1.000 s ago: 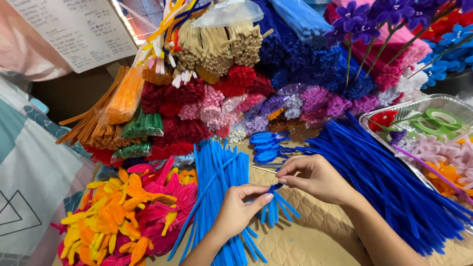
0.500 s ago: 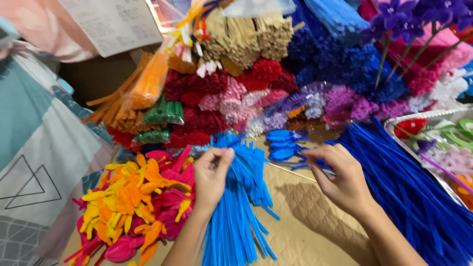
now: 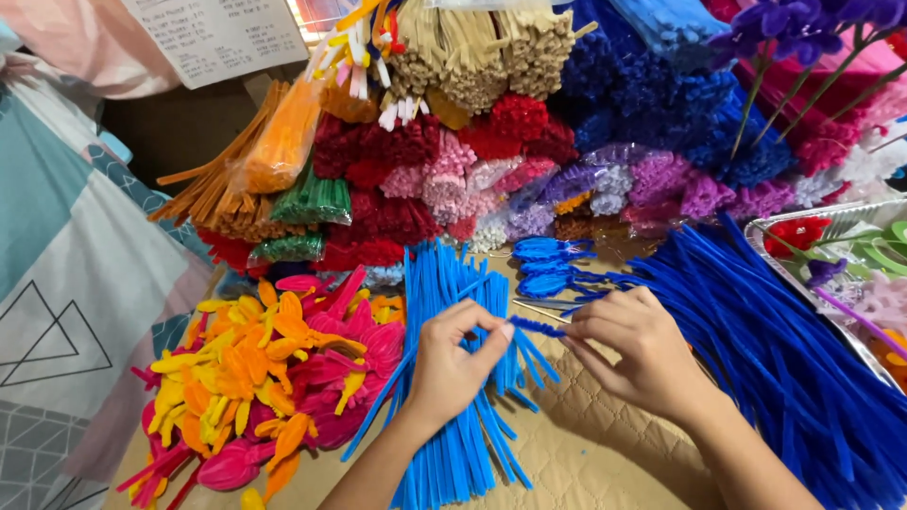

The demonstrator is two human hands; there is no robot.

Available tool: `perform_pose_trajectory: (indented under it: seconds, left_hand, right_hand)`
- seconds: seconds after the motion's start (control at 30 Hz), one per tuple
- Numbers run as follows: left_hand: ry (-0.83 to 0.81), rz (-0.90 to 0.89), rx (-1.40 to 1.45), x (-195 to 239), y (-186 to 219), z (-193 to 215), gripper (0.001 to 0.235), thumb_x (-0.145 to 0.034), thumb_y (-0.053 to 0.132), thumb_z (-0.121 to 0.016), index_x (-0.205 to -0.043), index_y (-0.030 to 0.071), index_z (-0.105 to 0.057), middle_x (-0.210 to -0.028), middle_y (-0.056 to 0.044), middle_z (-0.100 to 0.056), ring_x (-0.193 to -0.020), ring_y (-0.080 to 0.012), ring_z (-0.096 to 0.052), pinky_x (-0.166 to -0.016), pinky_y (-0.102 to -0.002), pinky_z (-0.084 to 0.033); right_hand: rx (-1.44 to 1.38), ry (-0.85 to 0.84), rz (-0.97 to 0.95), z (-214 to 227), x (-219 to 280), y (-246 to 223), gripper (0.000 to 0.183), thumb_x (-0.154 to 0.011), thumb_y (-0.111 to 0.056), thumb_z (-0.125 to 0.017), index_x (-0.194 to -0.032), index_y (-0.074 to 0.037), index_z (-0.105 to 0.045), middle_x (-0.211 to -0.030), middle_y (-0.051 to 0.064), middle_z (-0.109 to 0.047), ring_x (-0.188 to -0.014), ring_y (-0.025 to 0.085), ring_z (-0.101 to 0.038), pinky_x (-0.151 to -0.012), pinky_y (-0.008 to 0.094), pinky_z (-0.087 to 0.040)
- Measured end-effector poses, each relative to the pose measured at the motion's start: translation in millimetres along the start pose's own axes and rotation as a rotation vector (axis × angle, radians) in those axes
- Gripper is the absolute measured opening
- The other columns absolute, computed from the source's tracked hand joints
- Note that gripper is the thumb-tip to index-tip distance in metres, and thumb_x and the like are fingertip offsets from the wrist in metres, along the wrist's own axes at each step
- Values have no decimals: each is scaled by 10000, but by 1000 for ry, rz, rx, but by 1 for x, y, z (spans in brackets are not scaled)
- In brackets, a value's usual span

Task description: The person twists blue pipe cleaners around a wooden stick to form a flower shape. They then remove the stick and continue shaping the pipe cleaner into a decorative flower.

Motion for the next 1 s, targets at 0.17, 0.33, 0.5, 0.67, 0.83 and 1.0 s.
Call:
perform_pose_trajectory:
  seconds: [0.17,0.33,0.5,0.67,0.83,1.0]
  left_hand:
    - [225,90,178,-2,-43,3,165,-939,171,-729,-797,103,-680,-759,6,-654,-735,-79,-582,-680,-253,-471]
    - [450,85,374,-5,-44,19,195,-983,169,-687,-807,102,-637,-719,46,-525,-693,-45,-453,-647,-244,-404]
    - [419,14,343,-5,-42,16,138,-965,145,-711,-872,47,-686,-785,-28,-623,-756,-98,-586,-702,-257,-498]
    - [160,53,70,-3,-21,1,104,-864,188,-820,-929,109,-807,-856,-50,-781,-817,-149,-746,-700,-247,-588]
    - [-4,36,111,13,-13,-32,132,-823,155,-873,-943,126,-827,-789,-53,-769,-772,-180,-769,-637,-241,-611]
    - [-69,22,125,18,-3,-39,134,-854,162,-822,-966,89,-808,-934,-54,-809,-830,-124,-744,-726,-253,-586]
  right_hand:
    - [125,100,82,2,4,-12,77,-941,-167,-652,-867,-158,-672,-920,-41,-711,-742,180,-622,-724,373,-326]
    - [210,163,96,1,4,-2,59,-944,-149,-691,-889,-166,-705,-910,-54,-710,-758,169,-633,-736,384,-307]
    - [110,22,-20,-1,4,17,31,-904,-198,-715,-892,-216,-692,-890,-95,-718,-789,180,-610,-776,396,-309]
    - [-411,-172,-337,11,-1,22,783,-757,-383,-799,-1438,-87,-551,-1292,102,-658,-999,233,-673,-922,398,-478]
    - [-505,-66,-313,8,-11,1,274,-786,-147,-820,-1039,-47,-785,-933,135,-746,-728,260,-676,-705,391,-532]
    - [-408,-236,-337,-9,3,9,66,-884,-172,-695,-846,-140,-738,-836,-35,-726,-699,112,-611,-656,270,-488]
Point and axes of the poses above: each hand's wrist, its own x-axis away from the middle knuckle, its own z-axis out of the back of the hand, y = z × x, the point moved 4 cm from there along -x, towards the middle knuckle
